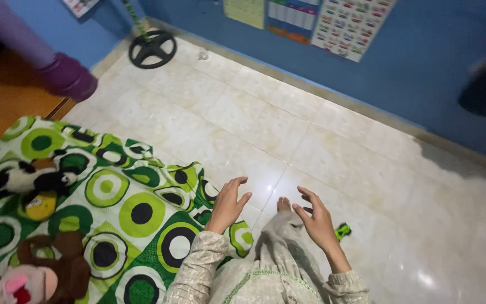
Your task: Organizing plush toys and tidying pillows and blankets on a mattress.
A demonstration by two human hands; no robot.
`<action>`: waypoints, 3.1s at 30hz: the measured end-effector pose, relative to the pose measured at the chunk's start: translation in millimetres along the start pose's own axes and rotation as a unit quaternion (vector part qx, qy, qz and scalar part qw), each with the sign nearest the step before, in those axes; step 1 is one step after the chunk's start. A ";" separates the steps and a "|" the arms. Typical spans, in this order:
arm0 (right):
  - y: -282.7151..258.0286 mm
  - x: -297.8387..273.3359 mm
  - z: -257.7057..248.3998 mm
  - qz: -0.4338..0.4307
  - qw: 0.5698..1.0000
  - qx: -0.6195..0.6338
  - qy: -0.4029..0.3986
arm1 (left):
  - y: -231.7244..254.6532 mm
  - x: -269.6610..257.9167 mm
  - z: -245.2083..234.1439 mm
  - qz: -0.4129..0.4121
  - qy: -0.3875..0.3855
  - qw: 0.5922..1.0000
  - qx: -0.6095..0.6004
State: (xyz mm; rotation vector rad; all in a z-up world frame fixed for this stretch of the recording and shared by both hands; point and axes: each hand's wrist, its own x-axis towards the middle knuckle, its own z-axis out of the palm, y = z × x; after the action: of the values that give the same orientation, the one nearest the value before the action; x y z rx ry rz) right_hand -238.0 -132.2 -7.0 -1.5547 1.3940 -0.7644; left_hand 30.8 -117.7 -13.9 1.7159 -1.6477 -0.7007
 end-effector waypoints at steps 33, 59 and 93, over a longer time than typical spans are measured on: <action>-70.4 368.0 1.2 -0.179 0.948 -0.036 -0.262 | -13.1 194.9 -12.1 -0.179 0.284 0.942 0.016; -196.2 533.1 239.7 -0.209 0.896 -0.031 -0.392 | -170.8 278.9 -195.2 -0.264 0.381 0.886 0.023; -349.2 692.3 523.3 -0.282 0.767 -0.086 -0.570 | -282.8 346.8 -371.6 -0.551 0.442 0.694 -0.136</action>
State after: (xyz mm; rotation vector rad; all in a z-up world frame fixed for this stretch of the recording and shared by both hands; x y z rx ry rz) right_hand 498.9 -708.1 12.1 -2.0460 0.0691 0.1058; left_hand 519.3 -430.1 31.4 2.1667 0.2597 -0.3985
